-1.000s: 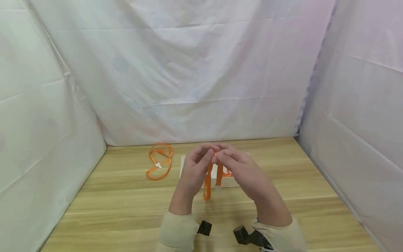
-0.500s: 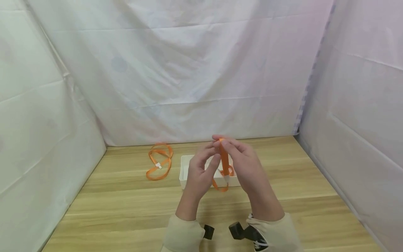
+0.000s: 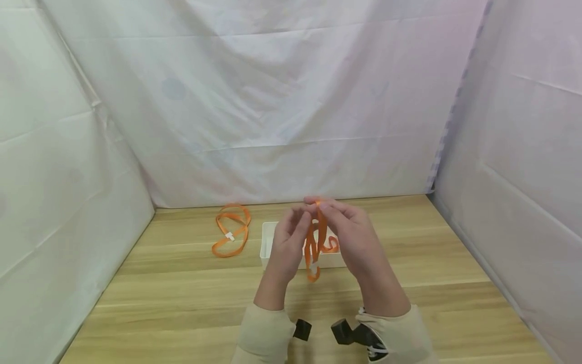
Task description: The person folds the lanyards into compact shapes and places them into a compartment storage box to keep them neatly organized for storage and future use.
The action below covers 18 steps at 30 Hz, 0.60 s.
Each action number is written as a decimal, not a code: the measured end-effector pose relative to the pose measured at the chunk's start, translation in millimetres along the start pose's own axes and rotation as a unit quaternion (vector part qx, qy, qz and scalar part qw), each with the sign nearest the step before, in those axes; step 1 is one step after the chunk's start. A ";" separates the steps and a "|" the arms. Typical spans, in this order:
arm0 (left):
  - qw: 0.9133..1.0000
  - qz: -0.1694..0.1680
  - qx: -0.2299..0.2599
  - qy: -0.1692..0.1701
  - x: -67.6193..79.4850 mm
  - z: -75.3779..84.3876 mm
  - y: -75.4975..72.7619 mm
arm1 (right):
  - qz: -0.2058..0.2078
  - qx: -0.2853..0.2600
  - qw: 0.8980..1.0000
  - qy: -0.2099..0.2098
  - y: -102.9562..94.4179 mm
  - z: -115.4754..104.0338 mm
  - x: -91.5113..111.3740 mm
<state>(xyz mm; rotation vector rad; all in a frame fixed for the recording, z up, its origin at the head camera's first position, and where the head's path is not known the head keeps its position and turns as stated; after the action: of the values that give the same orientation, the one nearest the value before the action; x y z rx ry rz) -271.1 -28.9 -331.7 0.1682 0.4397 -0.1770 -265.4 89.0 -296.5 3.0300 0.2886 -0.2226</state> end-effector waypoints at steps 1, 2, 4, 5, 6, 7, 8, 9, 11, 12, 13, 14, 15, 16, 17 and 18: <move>1.000 0.000 0.004 0.001 0.4 0.3 0.4 | 0.000 -0.001 1.000 0.000 0.1 -0.3 0.0; 1.000 0.000 0.000 0.005 0.7 1.3 0.7 | 0.001 -0.002 1.000 0.001 0.1 -0.4 0.0; 1.000 -0.004 -0.014 0.020 1.5 4.3 2.7 | 0.005 -0.002 1.000 0.003 0.3 -0.7 -0.5; 0.999 -0.007 -0.028 0.028 2.0 5.8 3.9 | 0.008 -0.001 1.000 0.003 0.4 -1.2 -0.6; 0.998 -0.010 -0.046 0.035 2.7 7.0 5.2 | 0.011 0.002 1.000 0.003 0.7 -2.2 -0.5; 0.997 -0.014 -0.060 0.044 3.1 8.9 6.5 | 0.014 0.003 1.000 0.003 1.0 -2.6 -0.7; 0.996 -0.019 -0.070 0.055 3.2 10.2 8.0 | 0.016 0.003 1.000 0.003 1.4 -3.0 -0.9; 0.995 -0.026 -0.075 0.064 3.4 11.3 10.0 | 0.019 0.002 1.000 0.003 1.7 -3.3 -1.0; 0.993 -0.035 -0.084 0.077 3.6 12.3 12.7 | 0.023 0.003 1.000 0.001 1.8 -4.2 -1.0; 0.992 -0.038 -0.087 0.083 3.7 12.5 13.8 | 0.026 0.002 1.000 0.001 1.8 -4.3 -1.3; 0.991 -0.040 -0.090 0.089 3.5 12.3 14.6 | 0.028 0.000 1.000 0.002 1.6 -3.8 -1.7; 0.990 -0.042 -0.093 0.095 3.2 12.1 15.5 | 0.030 -0.001 1.000 0.002 1.4 -3.7 -1.9; 0.989 -0.043 -0.100 0.101 2.9 12.1 16.3 | 0.031 -0.003 1.000 0.005 1.3 -3.4 -2.1; 0.987 -0.042 -0.110 0.107 2.5 12.1 16.8 | 0.032 -0.002 0.999 0.006 1.1 -3.0 -2.6; 0.985 -0.040 -0.120 0.113 2.4 11.5 17.1 | 0.033 -0.002 0.999 0.010 1.1 -2.4 -3.0; 0.984 -0.039 -0.128 0.117 2.3 11.1 17.4 | 0.033 -0.002 0.999 0.011 1.2 -2.2 -3.4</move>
<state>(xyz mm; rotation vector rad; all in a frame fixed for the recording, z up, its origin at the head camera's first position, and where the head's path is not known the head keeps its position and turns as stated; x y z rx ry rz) -261.0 -14.5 -320.7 -0.0829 0.6983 -0.1764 -268.2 87.5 -293.8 3.0339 0.1902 -0.1823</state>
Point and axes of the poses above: each hand's wrist, its own x-axis away from the middle knuckle, its own y-axis out of the palm, z = x × y, the point moved 9 cm from there along -x, towards the middle knuckle, and after that the axes turned 1 degree about z, right-handed, at the moved point
